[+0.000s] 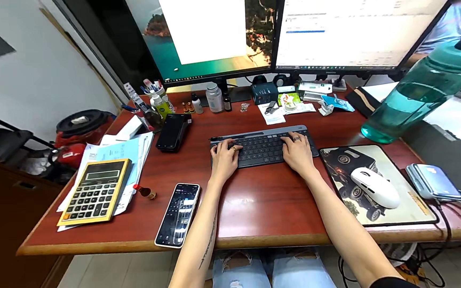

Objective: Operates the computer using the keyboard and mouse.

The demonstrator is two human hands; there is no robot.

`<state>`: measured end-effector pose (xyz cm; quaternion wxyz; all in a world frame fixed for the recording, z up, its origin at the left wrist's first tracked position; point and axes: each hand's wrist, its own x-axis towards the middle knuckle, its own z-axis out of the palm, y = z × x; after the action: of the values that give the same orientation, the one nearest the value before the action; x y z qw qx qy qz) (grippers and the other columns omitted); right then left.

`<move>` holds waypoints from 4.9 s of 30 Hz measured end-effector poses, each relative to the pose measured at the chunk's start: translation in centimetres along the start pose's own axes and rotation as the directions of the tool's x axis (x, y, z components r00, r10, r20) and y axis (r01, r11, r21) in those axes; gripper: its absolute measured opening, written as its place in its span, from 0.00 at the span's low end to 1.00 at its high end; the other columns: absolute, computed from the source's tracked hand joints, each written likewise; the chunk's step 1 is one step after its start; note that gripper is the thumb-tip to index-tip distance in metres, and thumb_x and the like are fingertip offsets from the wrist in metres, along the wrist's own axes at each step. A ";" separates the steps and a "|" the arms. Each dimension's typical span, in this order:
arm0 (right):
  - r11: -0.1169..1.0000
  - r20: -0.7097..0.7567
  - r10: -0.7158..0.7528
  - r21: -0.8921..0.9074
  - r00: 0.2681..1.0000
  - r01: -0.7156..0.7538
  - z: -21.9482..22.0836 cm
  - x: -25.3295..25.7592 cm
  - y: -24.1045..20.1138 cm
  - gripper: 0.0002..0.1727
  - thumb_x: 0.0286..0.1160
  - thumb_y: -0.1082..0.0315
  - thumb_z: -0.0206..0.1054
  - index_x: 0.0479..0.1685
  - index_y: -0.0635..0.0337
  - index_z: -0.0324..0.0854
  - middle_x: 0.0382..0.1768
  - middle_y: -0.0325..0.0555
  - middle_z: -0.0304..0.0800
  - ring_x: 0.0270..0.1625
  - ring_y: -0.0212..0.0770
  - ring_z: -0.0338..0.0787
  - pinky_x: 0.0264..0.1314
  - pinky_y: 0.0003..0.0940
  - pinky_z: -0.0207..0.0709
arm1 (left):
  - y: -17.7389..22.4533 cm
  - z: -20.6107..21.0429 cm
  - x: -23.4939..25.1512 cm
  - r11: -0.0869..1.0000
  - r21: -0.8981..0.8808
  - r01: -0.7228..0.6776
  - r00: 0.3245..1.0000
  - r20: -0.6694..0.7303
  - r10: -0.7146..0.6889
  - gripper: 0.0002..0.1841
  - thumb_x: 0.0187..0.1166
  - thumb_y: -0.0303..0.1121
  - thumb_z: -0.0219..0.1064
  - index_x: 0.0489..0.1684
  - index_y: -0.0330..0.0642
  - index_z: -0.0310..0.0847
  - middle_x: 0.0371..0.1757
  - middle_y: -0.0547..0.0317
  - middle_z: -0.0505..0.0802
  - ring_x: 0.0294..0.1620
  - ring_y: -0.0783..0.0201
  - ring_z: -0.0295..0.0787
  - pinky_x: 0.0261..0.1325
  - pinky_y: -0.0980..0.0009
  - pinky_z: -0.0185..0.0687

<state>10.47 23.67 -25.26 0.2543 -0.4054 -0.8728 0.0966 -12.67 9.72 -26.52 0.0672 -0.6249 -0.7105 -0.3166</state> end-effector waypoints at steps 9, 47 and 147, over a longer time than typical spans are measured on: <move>0.997 0.006 0.069 -0.041 0.998 -0.069 -0.3 0.1 0.2 0.22 0.90 0.64 0.51 0.68 0.65 0.85 0.81 0.64 0.75 0.87 0.68 0.66 0.89 0.72 0.45 | 0.0 -0.1 -0.2 1.000 -0.003 -0.013 0.999 -0.031 0.013 0.13 0.85 0.31 0.62 0.58 0.45 0.92 0.74 0.44 0.84 0.73 0.39 0.79 0.73 0.31 0.62; 0.966 0.015 -0.118 0.234 0.993 0.112 0.1 0.2 -2.1 0.19 0.87 0.72 0.45 0.63 0.70 0.76 0.51 0.58 0.94 0.64 0.57 0.91 0.84 0.64 0.61 | -0.1 0.1 -0.2 0.995 -0.047 -0.083 0.996 -0.029 0.081 0.15 0.73 0.29 0.61 0.49 0.48 0.95 0.78 0.47 0.82 0.80 0.41 0.73 0.81 0.29 0.50; 0.993 0.090 0.107 0.042 0.990 -0.111 -1.3 0.9 1.4 0.23 0.92 0.58 0.49 0.65 0.54 0.90 0.79 0.55 0.80 0.89 0.63 0.65 0.91 0.71 0.39 | -0.8 0.6 0.4 0.983 -0.099 0.152 0.925 -0.336 -0.177 0.10 0.80 0.25 0.64 0.52 0.34 0.88 0.47 0.43 0.93 0.47 0.43 0.90 0.62 0.38 0.76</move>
<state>11.60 25.26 -24.34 0.2196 -0.4416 -0.8571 0.1487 -13.36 10.34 -27.10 0.1411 -0.5003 -0.7260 -0.4502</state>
